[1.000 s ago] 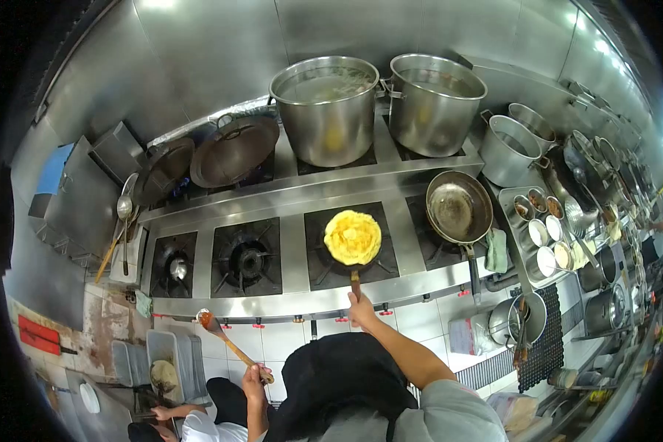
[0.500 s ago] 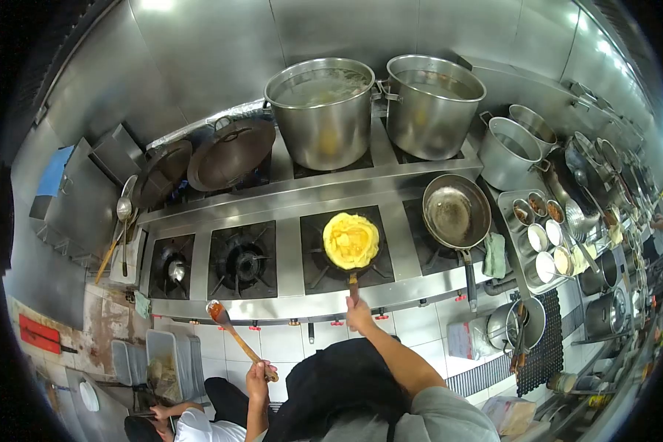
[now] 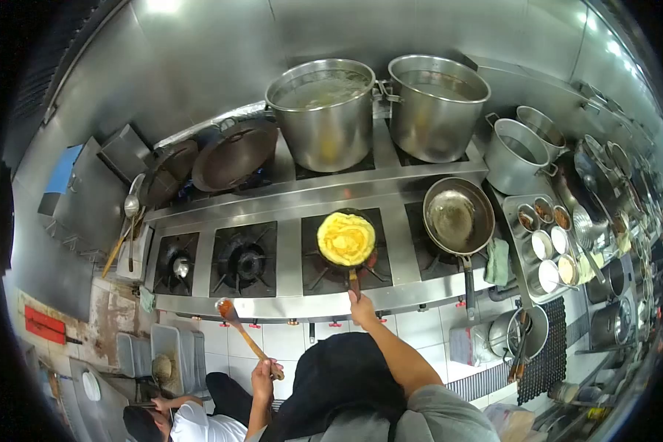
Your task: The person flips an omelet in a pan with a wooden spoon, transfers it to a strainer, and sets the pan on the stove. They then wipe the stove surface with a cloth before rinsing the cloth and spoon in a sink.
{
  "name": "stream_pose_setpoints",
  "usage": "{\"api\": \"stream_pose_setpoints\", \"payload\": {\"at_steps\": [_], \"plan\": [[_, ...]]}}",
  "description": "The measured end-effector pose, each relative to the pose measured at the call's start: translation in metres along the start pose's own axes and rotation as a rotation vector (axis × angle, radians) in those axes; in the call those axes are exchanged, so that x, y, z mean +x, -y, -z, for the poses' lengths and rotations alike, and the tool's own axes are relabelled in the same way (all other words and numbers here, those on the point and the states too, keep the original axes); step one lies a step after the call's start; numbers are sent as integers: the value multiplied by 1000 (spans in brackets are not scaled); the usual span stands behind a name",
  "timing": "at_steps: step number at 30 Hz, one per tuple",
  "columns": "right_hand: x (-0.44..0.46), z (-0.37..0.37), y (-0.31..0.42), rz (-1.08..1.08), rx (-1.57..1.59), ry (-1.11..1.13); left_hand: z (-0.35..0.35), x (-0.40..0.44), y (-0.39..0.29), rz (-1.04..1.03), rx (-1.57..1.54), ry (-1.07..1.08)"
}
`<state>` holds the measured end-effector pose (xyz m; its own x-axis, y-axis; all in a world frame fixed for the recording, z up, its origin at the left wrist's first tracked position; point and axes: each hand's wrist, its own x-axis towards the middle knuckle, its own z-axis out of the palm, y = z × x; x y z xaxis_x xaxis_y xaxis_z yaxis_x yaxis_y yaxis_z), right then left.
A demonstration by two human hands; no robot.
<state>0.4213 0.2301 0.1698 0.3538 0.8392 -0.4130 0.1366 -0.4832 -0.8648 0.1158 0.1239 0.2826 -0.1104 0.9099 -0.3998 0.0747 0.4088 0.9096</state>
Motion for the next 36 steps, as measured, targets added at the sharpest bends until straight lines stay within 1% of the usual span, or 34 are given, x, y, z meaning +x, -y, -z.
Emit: {"api": "stream_pose_setpoints", "payload": {"at_steps": [1,3,4,5,6,7,8,9,11,12,13,15,16,17,19,20,21,23,25,26,27,28,29,30,33,34,35,36], "plan": [[13,-17,-26,107,-93,-53,4,0,2,-12,1,-12],[-42,12,28,-83,12,125,5,4,10,14,15,7],[-40,12,19,-149,112,143,2,1,3,12,-24,15],[-24,8,10,-151,110,145,-1,2,-1,15,-25,13],[-4,1,-2,-37,48,63,-2,0,-3,15,-19,0],[-3,1,14,81,-14,-17,-2,-2,-4,13,-12,-16],[-8,2,29,-89,119,37,-4,-2,-5,28,-24,-12],[-9,-6,19,-89,125,42,-3,-2,-6,46,-34,-3],[-1,-29,-24,-10,51,41,0,0,-3,20,-39,2],[-5,-29,-29,-54,-14,54,0,0,-6,19,-42,-11],[7,-27,-27,-46,-10,47,0,8,-7,9,-42,-6],[23,-22,-29,49,-128,-13,4,6,3,-35,5,-14],[15,-9,6,-5,-32,0,-1,-1,-16,-20,45,-4],[14,-15,0,-8,-36,7,0,-4,-15,-13,44,-10],[11,-25,6,196,-228,-243,3,-2,-17,3,21,31],[4,-22,7,2,-45,-53,5,0,-12,-19,37,36],[-22,-12,23,-200,133,143,5,4,-14,-23,35,41],[-31,-3,36,-237,151,152,8,4,-14,-13,21,34],[32,-20,-26,-23,71,37,5,2,-20,0,0,22],[18,-9,7,-118,182,74,3,1,-19,1,-6,38],[17,-16,-3,-115,180,75,4,2,-20,-2,-8,54],[21,-31,-28,-20,79,52,8,4,-15,-13,7,63],[29,-37,-37,81,-23,22,9,8,-9,-31,19,76],[-30,-17,31,-167,179,118,11,12,-6,-23,10,84],[-20,-6,21,-173,101,126,10,13,-11,-26,4,78],[-1,-11,8,-106,141,65,9,13,-12,-43,20,84],[7,-15,-3,-113,134,66,7,11,-15,-49,-14,98],[10,-19,2,-28,10,-30,6,10,-18,-39,-3,108]]}}
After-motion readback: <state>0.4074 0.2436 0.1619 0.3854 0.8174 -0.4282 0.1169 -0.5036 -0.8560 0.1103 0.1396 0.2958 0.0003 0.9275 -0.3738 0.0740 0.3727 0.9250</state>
